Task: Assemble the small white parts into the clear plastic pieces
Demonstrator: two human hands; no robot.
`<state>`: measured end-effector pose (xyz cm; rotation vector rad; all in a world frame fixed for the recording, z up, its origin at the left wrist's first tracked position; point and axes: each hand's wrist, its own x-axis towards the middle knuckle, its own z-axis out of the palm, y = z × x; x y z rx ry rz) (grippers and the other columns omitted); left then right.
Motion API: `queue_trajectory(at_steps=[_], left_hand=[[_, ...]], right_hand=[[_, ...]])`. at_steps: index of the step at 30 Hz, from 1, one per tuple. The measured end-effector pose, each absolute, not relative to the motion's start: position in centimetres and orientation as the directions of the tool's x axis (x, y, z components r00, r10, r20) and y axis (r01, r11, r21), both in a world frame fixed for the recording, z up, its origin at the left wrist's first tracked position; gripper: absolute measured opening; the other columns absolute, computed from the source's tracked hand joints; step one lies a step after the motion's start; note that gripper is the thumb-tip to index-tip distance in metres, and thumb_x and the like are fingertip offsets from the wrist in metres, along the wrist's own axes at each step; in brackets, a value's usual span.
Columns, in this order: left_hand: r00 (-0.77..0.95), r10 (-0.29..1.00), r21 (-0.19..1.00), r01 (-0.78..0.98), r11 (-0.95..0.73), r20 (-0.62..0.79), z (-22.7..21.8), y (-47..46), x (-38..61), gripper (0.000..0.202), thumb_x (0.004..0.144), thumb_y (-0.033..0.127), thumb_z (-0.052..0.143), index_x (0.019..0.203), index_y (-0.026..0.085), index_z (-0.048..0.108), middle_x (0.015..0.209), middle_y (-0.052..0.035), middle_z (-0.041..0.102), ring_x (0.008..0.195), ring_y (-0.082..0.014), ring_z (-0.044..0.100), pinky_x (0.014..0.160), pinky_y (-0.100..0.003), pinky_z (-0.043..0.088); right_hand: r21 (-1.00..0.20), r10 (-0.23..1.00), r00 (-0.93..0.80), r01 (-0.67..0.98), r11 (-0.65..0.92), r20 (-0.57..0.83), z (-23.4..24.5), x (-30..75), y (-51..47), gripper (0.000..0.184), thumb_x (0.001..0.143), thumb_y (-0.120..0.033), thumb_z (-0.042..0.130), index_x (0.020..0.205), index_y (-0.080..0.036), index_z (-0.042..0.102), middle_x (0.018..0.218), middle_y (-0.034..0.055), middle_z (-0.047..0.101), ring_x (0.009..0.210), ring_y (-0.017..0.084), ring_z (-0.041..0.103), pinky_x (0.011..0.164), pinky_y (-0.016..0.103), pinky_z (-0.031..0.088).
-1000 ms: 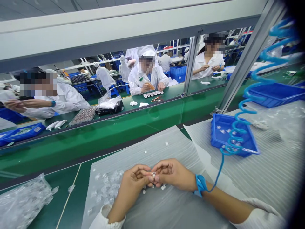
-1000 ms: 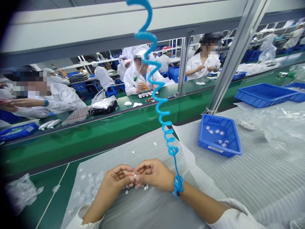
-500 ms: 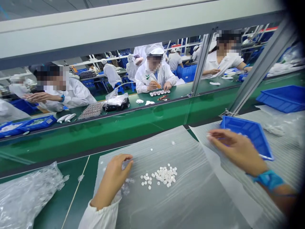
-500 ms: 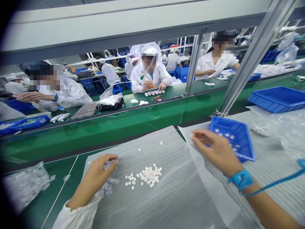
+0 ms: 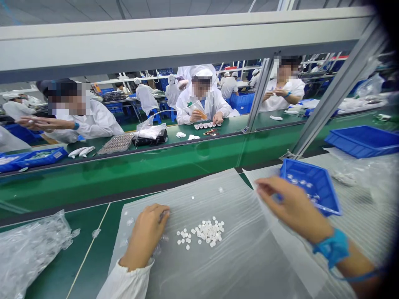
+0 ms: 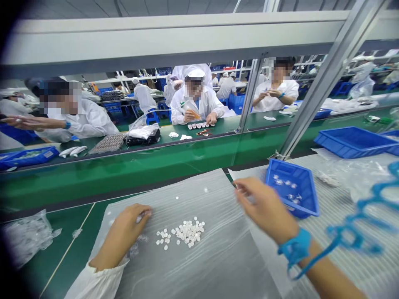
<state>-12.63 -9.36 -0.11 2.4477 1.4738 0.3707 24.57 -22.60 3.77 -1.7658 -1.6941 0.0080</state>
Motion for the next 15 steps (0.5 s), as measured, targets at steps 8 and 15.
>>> queue_trajectory(at_steps=[8,15], left_hand=[[0.349,0.937,0.867,0.463,-0.188,0.017,-0.9,-10.8,-9.9,0.041,0.09,0.054,0.055,0.108,0.019,0.069,0.093,-0.0084,0.076,0.083,-0.0249,0.068,0.078,-0.037,0.054],[0.38,0.88,0.939,-0.078,0.336,-0.283,-0.6,-12.3,-7.7,0.04,0.076,0.043,0.081,0.104,0.016,0.07,0.11,-0.0096,0.075,0.085,-0.0135,0.068,0.084,-0.024,0.055]], right_hand=[[-0.569,0.886,-0.448,0.7,0.431,0.118,-0.8,14.2,-17.2,0.018,0.082,-0.026,0.069,0.098,-0.019,0.071,0.09,0.0052,0.068,0.084,0.02,0.064,0.076,0.028,0.049],[-0.706,0.878,-0.456,0.575,0.413,0.142,-2.6,14.8,-17.1,0.017,0.09,-0.022,0.058,0.098,-0.019,0.074,0.089,0.0043,0.069,0.084,0.018,0.063,0.078,0.028,0.048]])
